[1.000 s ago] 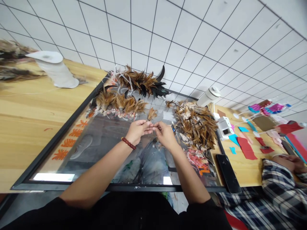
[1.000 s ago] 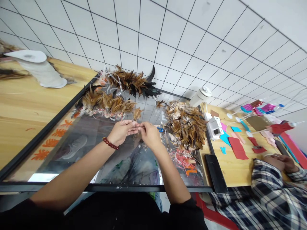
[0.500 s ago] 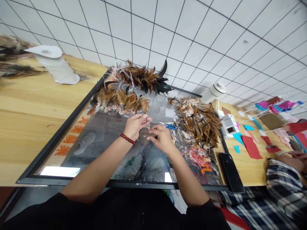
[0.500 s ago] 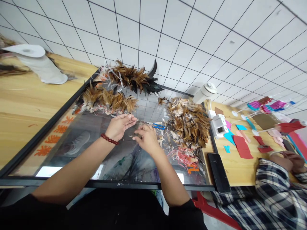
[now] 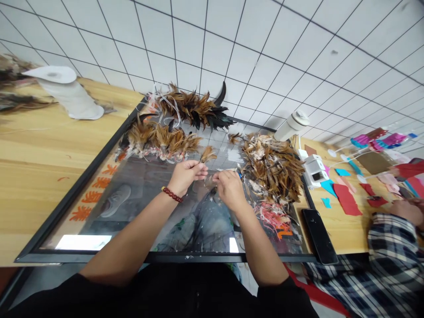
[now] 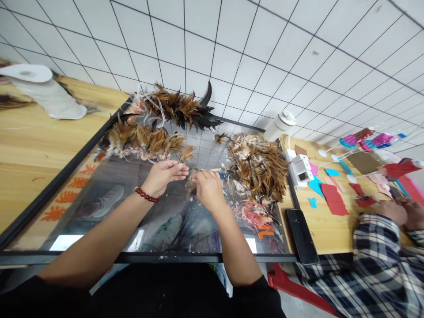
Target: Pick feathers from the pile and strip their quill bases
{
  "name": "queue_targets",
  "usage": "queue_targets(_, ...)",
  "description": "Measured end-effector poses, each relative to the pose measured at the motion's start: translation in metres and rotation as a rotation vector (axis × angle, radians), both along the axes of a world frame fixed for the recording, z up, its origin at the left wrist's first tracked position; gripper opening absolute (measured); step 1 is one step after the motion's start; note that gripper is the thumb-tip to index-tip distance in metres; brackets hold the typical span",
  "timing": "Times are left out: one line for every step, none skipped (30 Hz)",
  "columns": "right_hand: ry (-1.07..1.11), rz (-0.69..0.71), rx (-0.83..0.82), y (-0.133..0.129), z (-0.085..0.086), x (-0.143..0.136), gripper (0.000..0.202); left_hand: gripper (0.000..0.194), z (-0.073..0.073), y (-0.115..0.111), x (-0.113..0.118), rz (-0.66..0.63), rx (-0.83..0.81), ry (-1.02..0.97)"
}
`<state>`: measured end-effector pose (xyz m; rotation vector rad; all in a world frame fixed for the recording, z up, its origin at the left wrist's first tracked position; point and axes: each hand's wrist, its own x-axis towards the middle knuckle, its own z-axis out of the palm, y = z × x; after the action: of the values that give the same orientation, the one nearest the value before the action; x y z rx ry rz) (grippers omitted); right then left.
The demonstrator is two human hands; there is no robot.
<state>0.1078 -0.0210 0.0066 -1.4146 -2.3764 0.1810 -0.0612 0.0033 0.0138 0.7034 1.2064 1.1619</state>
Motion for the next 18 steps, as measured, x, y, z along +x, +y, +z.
queue_targets(-0.009,0.001,0.000,0.000,0.000,0.000,0.020,0.017,0.000,0.000,0.000,0.013,0.014,0.009)
queue_targets(-0.014,-0.004,0.001,0.000,0.000,0.000,0.019,0.018,0.001,0.000,0.000,0.017,0.023,0.016)
queue_targets(-0.012,-0.017,0.006,-0.001,-0.001,-0.001,0.019,0.018,0.002,0.000,-0.001,0.005,0.022,0.023)
queue_targets(-0.004,-0.032,0.011,-0.001,-0.002,-0.003,0.018,0.019,0.002,-0.001,0.000,-0.025,0.012,0.026)
queue_targets(0.012,-0.045,0.015,-0.001,-0.004,-0.004,0.019,0.020,0.003,-0.002,0.000,-0.063,-0.004,0.024)
queue_targets(0.032,-0.053,0.015,-0.001,-0.005,-0.006,0.019,0.020,0.003,-0.004,0.001,-0.102,-0.024,0.018)
queue_targets(0.056,-0.057,0.014,-0.001,-0.007,-0.007,0.020,0.020,0.003,-0.005,0.003,-0.132,-0.043,0.004)
queue_targets(0.081,-0.058,0.013,-0.001,-0.008,-0.008,0.021,0.020,0.002,-0.006,0.004,-0.141,-0.061,-0.019)
queue_targets(0.107,-0.057,0.012,-0.001,-0.009,-0.009,0.022,0.019,0.001,-0.007,0.006,-0.137,-0.076,-0.047)
queue_targets(0.138,-0.057,0.012,-0.001,-0.010,-0.009,0.023,0.019,-0.001,-0.008,0.008,-0.122,-0.087,-0.079)
queue_targets(0.178,-0.066,0.012,-0.001,-0.010,-0.009,0.023,0.018,-0.002,-0.008,0.010,-0.102,-0.094,-0.112)
queue_targets(0.230,-0.082,0.010,0.000,-0.011,-0.009,0.023,0.017,-0.004,-0.008,0.011,-0.082,-0.099,-0.143)
queue_targets(0.291,-0.104,0.002,0.000,-0.012,-0.009,0.023,0.016,-0.005,-0.009,0.012,-0.063,-0.104,-0.171)
queue_targets(0.357,-0.128,-0.018,0.001,-0.013,-0.009,0.024,0.015,-0.006,-0.009,0.013,-0.050,-0.109,-0.195)
queue_targets(0.421,-0.148,-0.051,0.002,-0.014,-0.009,0.028,0.013,-0.006,-0.009,0.014,-0.040,-0.114,-0.213)
queue_targets(0.481,-0.162,-0.096,0.003,-0.016,-0.009,0.034,0.012,-0.006,-0.009,0.014,-0.034,-0.119,-0.223)
queue_targets(0.538,-0.166,-0.152,0.004,-0.018,-0.009,0.039,0.011,-0.005,-0.009,0.014,-0.029,-0.122,-0.228)
queue_targets(0.591,-0.162,-0.214,0.005,-0.019,-0.009,0.042,0.010,-0.004,-0.009,0.015,-0.027,-0.123,-0.228)
